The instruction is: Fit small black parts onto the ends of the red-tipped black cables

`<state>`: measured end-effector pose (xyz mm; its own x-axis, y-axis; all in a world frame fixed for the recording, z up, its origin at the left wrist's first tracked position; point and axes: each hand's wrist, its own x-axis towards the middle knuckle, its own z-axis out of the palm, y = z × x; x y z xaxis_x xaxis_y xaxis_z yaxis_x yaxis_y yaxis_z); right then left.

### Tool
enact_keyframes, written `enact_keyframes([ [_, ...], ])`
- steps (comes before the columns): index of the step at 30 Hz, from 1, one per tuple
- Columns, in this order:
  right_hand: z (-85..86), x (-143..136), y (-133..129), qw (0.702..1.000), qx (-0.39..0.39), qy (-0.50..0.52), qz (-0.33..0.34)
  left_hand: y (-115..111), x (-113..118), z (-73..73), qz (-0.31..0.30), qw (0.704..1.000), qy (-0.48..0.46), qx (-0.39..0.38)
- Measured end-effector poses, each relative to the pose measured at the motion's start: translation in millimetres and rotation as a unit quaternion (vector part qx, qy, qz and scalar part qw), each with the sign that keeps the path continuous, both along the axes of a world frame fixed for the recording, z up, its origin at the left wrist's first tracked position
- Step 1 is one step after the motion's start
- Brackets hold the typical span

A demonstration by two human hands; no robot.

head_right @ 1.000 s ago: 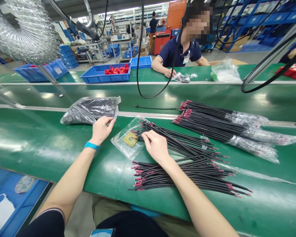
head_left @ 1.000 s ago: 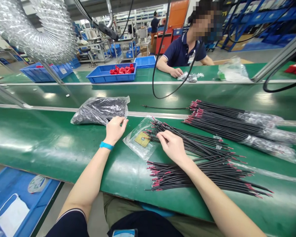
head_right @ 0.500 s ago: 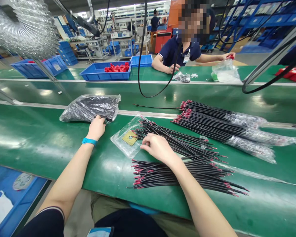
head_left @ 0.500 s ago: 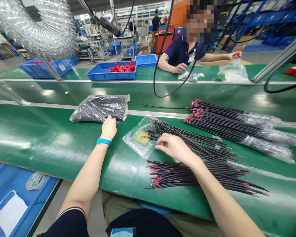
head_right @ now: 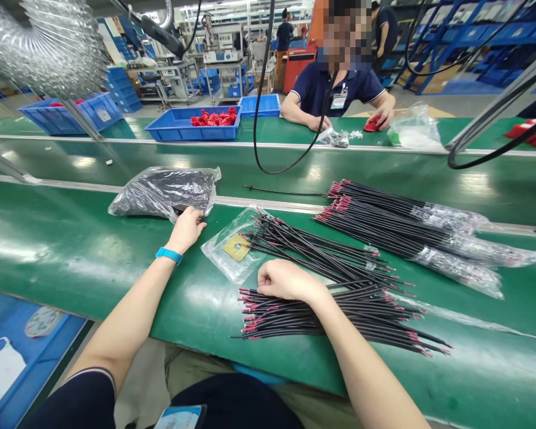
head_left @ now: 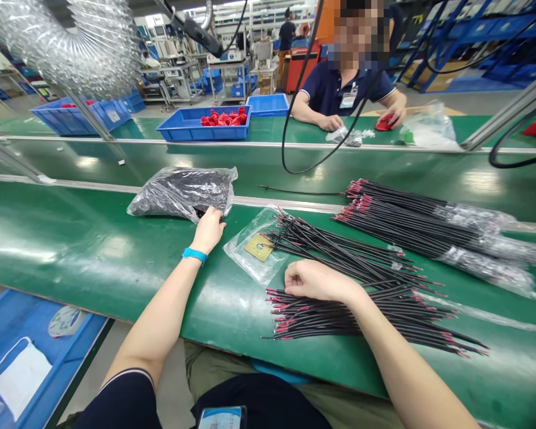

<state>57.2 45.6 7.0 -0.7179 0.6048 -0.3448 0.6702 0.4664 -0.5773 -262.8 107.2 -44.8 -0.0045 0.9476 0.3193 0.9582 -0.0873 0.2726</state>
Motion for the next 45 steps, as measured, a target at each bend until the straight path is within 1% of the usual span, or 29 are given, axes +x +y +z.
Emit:
enact_keyframes([
  [2,-0.5,-1.4,-1.9,1.000,0.005,0.009,-0.014,-0.5,1.0,-0.2,-0.001,1.000,0.010,-0.018],
  [4,-0.8,-3.7,-4.9,0.999,0.031,0.016,-0.024,-1.8,2.3,1.7,0.004,0.999,0.028,-0.033],
  [7,-0.9,-7.8,-9.6,0.997,0.063,0.029,-0.019,-4.7,4.9,5.8,0.016,0.996,0.063,-0.054],
  [11,-1.0,-10.0,-11.5,0.997,0.073,0.038,-0.009,-7.4,7.5,9.0,0.017,0.993,0.091,-0.071],
  [14,-2.8,-9.0,-8.5,0.996,0.070,0.058,-0.011,-7.9,7.4,9.1,0.018,0.994,0.084,-0.070],
  [16,-6.5,-9.2,-5.1,0.992,0.070,0.094,-0.039,-7.8,7.1,8.3,0.020,0.996,0.070,-0.058],
  [19,-17.9,-13.6,0.3,0.976,0.089,0.161,-0.114,-7.3,7.4,6.7,0.028,0.997,0.057,-0.045],
  [21,-28.8,-18.5,3.2,0.962,0.117,0.189,-0.157,-6.6,8.0,5.8,0.036,0.997,0.054,-0.044],
  [23,-40.1,-23.0,5.1,0.952,0.157,0.196,-0.174,-5.8,8.6,5.3,0.039,0.997,0.050,-0.047],
  [26,-52.4,-27.3,6.0,0.944,0.231,0.172,-0.160,-5.7,9.5,5.7,0.038,0.996,0.056,-0.055],
  [28,-55.9,-29.0,5.8,0.938,0.280,0.147,-0.143,-6.6,10.2,6.3,0.037,0.994,0.077,-0.062],
  [31,-56.4,-31.7,4.9,0.924,0.346,0.111,-0.118,-8.7,11.9,7.2,0.030,0.990,0.113,-0.074],
  [34,-54.2,-35.2,4.2,0.913,0.396,0.059,-0.080,-10.5,14.7,7.5,0.018,0.987,0.140,-0.083],
  [38,-49.5,-38.9,3.6,0.900,0.436,-0.023,-0.008,-12.3,19.6,7.9,-0.009,0.982,0.165,-0.092],
  [41,-46.8,-40.1,2.9,0.892,0.449,-0.037,0.040,-13.4,20.6,8.7,-0.033,0.977,0.186,-0.097],
  [43,-46.6,-40.0,2.5,0.891,0.451,-0.034,0.047,-13.6,18.9,9.4,-0.045,0.977,0.186,-0.098],
  [45,-47.7,-39.1,2.4,0.891,0.453,-0.022,0.032,-13.3,16.3,10.4,-0.044,0.979,0.168,-0.103],
])
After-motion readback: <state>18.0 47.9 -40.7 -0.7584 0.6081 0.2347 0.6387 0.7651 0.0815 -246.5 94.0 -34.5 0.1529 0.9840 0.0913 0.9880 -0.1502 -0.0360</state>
